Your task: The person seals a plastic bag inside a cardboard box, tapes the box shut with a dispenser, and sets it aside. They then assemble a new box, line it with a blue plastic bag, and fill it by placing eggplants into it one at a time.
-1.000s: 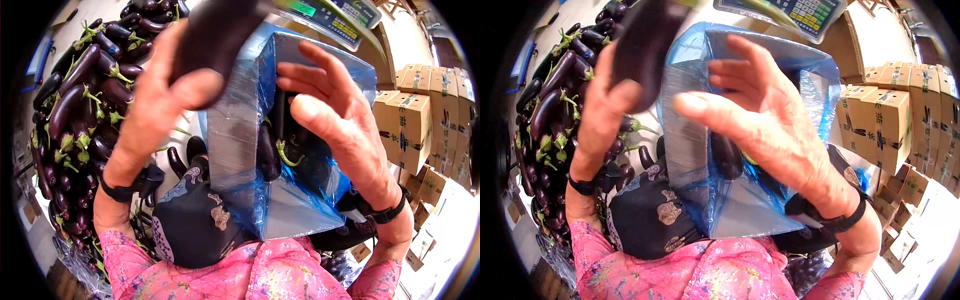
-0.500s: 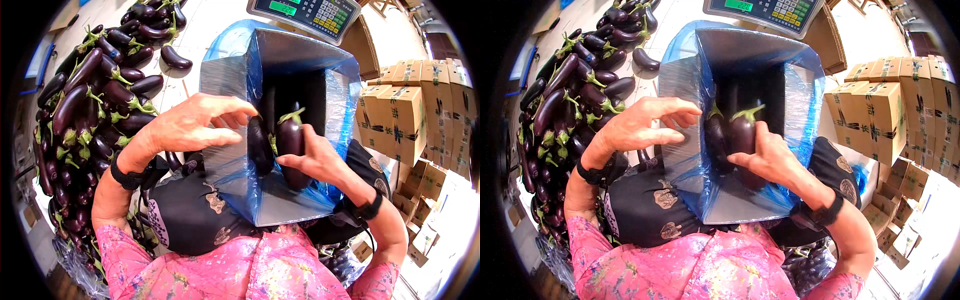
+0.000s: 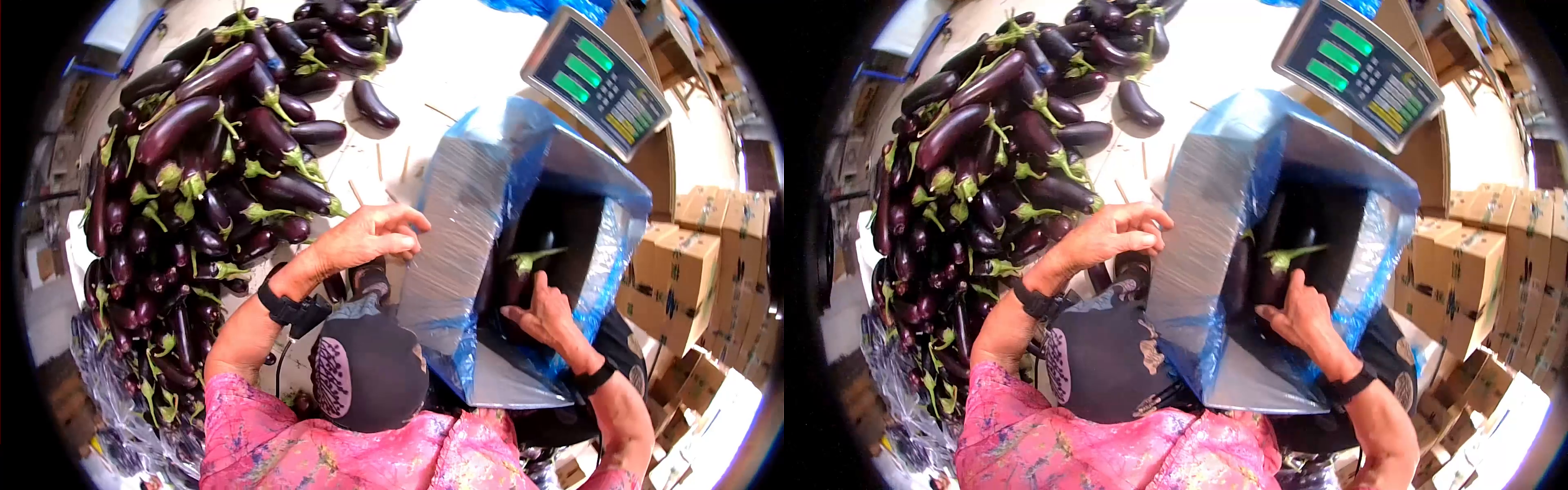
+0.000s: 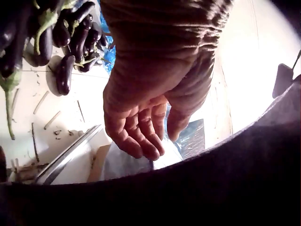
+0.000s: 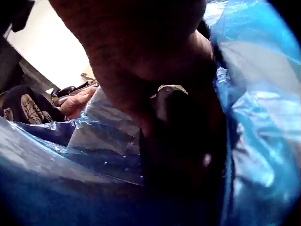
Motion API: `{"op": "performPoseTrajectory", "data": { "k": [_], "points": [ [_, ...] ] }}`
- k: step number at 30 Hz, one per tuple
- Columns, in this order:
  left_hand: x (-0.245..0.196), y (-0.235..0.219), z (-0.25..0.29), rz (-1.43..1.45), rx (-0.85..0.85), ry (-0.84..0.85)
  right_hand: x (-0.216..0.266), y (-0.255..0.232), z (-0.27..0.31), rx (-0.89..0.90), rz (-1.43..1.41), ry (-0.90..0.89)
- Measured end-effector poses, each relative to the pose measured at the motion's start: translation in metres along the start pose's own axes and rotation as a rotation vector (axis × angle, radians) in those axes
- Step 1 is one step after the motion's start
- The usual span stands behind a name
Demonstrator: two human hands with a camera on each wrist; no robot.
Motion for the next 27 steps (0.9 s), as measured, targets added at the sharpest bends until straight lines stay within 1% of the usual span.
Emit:
{"op": "performPoseTrajectory", "data": {
  "k": [2, 4, 5, 7, 8, 9, 10, 12, 13, 15, 16, 17, 18, 20, 21, 22, 23, 24, 25, 26, 27],
  "points": [
    [0.007, -0.015, -0.004, -0.035, -0.089, 0.024, 0.003, 0.001, 0.001, -0.043, -0.018, 0.004],
    [0.018, -0.035, -0.008, -0.039, -0.213, 0.047, 0.007, 0.001, 0.002, -0.03, -0.01, -0.005],
    [0.023, -0.044, -0.01, -0.06, -0.285, 0.031, 0.01, -0.004, 0.004, -0.033, 0.016, -0.049],
    [0.038, -0.061, -0.013, -0.099, -0.34, 0.03, 0.021, -0.024, 0.019, 0.043, -0.032, -0.068],
    [0.041, -0.067, -0.011, -0.125, -0.361, 0.021, 0.03, -0.041, 0.031, 0.019, -0.105, -0.087],
    [0.036, -0.071, -0.006, -0.218, -0.403, 0.0, 0.035, -0.054, 0.042, -0.05, -0.235, -0.168],
    [0.032, -0.074, -0.003, -0.21, -0.433, 0.045, 0.047, -0.071, 0.055, 0.002, -0.262, -0.093],
    [0.024, -0.076, 0.0, -0.196, -0.485, 0.142, 0.064, -0.088, 0.073, -0.005, -0.388, -0.302],
    [0.009, -0.066, 0.001, -0.124, -0.39, 0.156, 0.076, -0.096, 0.076, -0.029, -0.414, -0.334],
    [-0.034, -0.03, 0.011, 0.045, -0.14, 0.318, 0.111, -0.107, 0.077, -0.082, -0.47, -0.399],
    [-0.05, -0.013, 0.015, 0.127, -0.017, 0.361, 0.125, -0.11, 0.068, -0.097, -0.472, -0.446],
    [-0.071, 0.004, 0.02, 0.129, 0.043, 0.371, 0.143, -0.111, 0.058, -0.145, -0.431, -0.515],
    [-0.083, 0.019, 0.025, 0.221, 0.06, 0.327, 0.162, -0.109, 0.048, -0.194, -0.388, -0.584],
    [-0.09, 0.014, 0.022, 0.005, -0.135, 0.428, 0.198, -0.099, 0.029, -0.245, -0.341, -0.654],
    [-0.086, 0.001, 0.02, 0.057, -0.148, 0.401, 0.209, -0.093, 0.021, -0.252, -0.334, -0.734],
    [-0.093, -0.015, 0.03, -0.066, -0.226, 0.376, 0.215, -0.087, 0.013, -0.224, -0.382, -0.771],
    [-0.081, -0.038, 0.031, -0.11, -0.333, 0.349, 0.215, -0.079, 0.006, -0.209, -0.258, -0.773],
    [-0.058, -0.063, 0.027, -0.15, -0.441, 0.321, 0.212, -0.072, 0.003, -0.191, -0.134, -0.771],
    [-0.037, -0.084, 0.023, -0.097, -0.551, 0.333, 0.21, -0.068, 0.002, -0.147, -0.119, -0.775],
    [-0.015, -0.105, 0.018, -0.045, -0.659, 0.345, 0.206, -0.066, 0.002, -0.16, -0.136, -0.805],
    [0.006, -0.123, 0.01, -0.106, -0.708, 0.309, 0.2, -0.063, 0.001, -0.177, -0.152, -0.832]
  ]
}}
Point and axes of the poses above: each hand's wrist, its own z-axis away from the middle knuckle, its own y-axis out of the palm, x = y × z, the point moved 7 cm from there along -z, towards the middle knuckle, and after that the axes turned 1 degree about -y, right-handed, at the moved point
